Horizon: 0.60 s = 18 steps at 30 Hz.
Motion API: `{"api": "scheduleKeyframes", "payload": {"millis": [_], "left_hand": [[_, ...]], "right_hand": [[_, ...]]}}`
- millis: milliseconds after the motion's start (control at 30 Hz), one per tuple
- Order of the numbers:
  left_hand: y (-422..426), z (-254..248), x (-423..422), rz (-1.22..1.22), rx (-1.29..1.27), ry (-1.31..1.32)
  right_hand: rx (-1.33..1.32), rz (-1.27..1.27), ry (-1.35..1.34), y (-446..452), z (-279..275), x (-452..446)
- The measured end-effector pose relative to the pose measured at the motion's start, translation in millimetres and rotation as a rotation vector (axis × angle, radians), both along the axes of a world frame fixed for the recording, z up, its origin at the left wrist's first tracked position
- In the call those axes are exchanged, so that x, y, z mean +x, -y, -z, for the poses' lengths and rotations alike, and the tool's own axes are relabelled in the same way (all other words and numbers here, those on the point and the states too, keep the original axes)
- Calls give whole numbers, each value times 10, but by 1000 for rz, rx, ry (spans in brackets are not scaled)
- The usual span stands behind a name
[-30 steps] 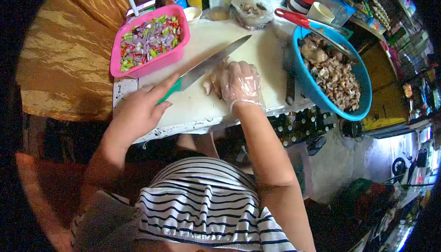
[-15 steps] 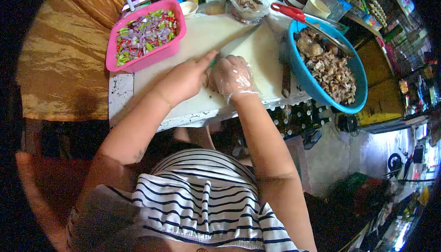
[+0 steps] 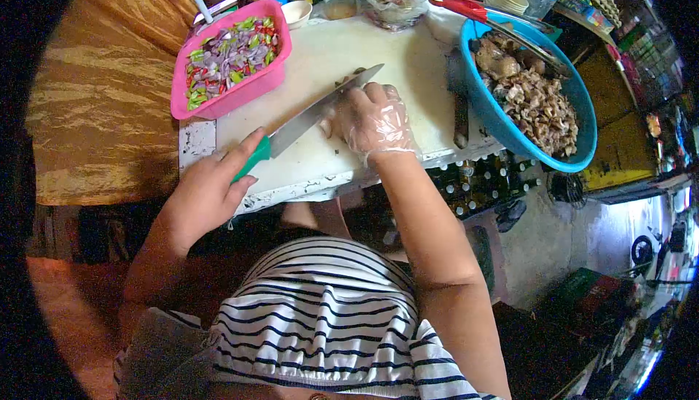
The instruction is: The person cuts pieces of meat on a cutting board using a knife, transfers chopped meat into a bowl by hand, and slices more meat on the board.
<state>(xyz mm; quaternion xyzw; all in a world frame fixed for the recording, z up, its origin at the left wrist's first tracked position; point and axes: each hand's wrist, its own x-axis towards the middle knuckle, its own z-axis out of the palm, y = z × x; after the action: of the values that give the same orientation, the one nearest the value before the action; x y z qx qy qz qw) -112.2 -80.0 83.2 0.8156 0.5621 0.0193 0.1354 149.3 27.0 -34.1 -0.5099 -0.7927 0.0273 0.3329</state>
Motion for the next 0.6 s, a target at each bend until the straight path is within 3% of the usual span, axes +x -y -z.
{"api": "scheduleKeyframes", "payload": {"millis": [267, 467, 600], "left_hand": [[-705, 538, 308, -35, -93, 21], [-1059, 651, 726, 5, 31, 30], [-1198, 673, 818, 23, 34, 79]], "right_hand": [[37, -126, -69, -107, 70, 7], [201, -214, -152, -123, 142, -7], [123, -139, -83, -143, 248, 64]]}}
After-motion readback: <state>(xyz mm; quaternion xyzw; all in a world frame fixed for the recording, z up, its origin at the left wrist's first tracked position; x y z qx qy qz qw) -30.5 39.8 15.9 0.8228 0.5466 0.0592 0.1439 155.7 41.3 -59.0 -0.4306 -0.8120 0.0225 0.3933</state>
